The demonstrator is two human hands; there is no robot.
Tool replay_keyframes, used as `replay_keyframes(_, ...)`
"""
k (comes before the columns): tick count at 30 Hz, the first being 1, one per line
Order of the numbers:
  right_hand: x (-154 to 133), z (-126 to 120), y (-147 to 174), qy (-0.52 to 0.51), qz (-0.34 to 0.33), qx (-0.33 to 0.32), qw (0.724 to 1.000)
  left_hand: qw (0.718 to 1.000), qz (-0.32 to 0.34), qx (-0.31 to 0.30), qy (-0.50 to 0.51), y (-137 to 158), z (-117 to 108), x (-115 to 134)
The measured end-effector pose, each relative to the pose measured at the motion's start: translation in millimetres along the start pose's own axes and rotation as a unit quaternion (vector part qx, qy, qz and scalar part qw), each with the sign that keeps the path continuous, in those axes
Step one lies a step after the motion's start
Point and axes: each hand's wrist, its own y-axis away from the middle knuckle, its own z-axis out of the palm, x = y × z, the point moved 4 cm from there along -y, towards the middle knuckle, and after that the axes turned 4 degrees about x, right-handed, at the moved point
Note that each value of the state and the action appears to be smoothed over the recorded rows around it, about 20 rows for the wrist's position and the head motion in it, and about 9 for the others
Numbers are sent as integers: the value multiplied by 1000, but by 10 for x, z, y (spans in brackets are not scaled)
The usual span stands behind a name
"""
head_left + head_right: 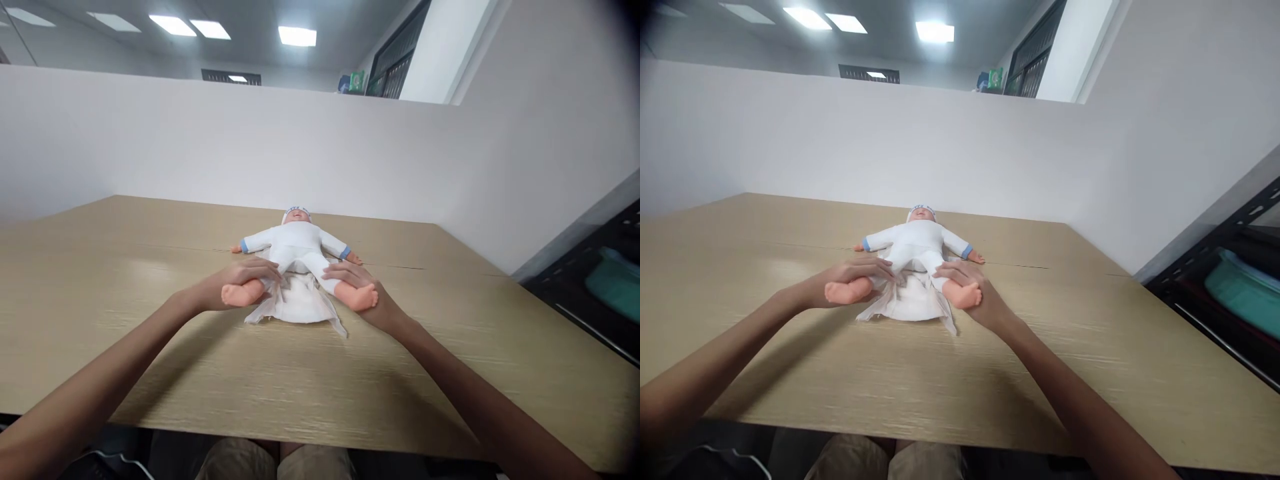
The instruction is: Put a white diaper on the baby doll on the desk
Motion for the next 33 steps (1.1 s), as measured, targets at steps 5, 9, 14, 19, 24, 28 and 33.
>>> replay_keyframes(5, 173, 191, 257, 85, -89, -29, 992, 999, 10, -37, 18, 252, 209, -133)
replay_keyframes(9, 284, 306, 367, 101, -109, -52, 988, 998, 23, -56, 10, 305, 341, -202)
replay_keyframes(14, 370, 305, 394, 116, -89, -69, 987, 997, 13, -73, 13, 303, 372, -225)
replay_keyframes(19, 368, 298, 394, 118, -94, -69, 986, 997, -12, -66, 29, 309, 376, -213)
replay_keyframes(24, 333, 272, 372, 116, -93, -63, 987, 997, -44, -68, 19, 331, 371, -215)
replay_keyframes(28, 343, 205, 346, 79, -61, -70, 993, 993, -69, -89, 20, 345, 332, -230)
replay_keyframes(33, 360, 73, 279, -2, -8, -100, 995, 988, -111, -94, 58, 323, 243, -125)
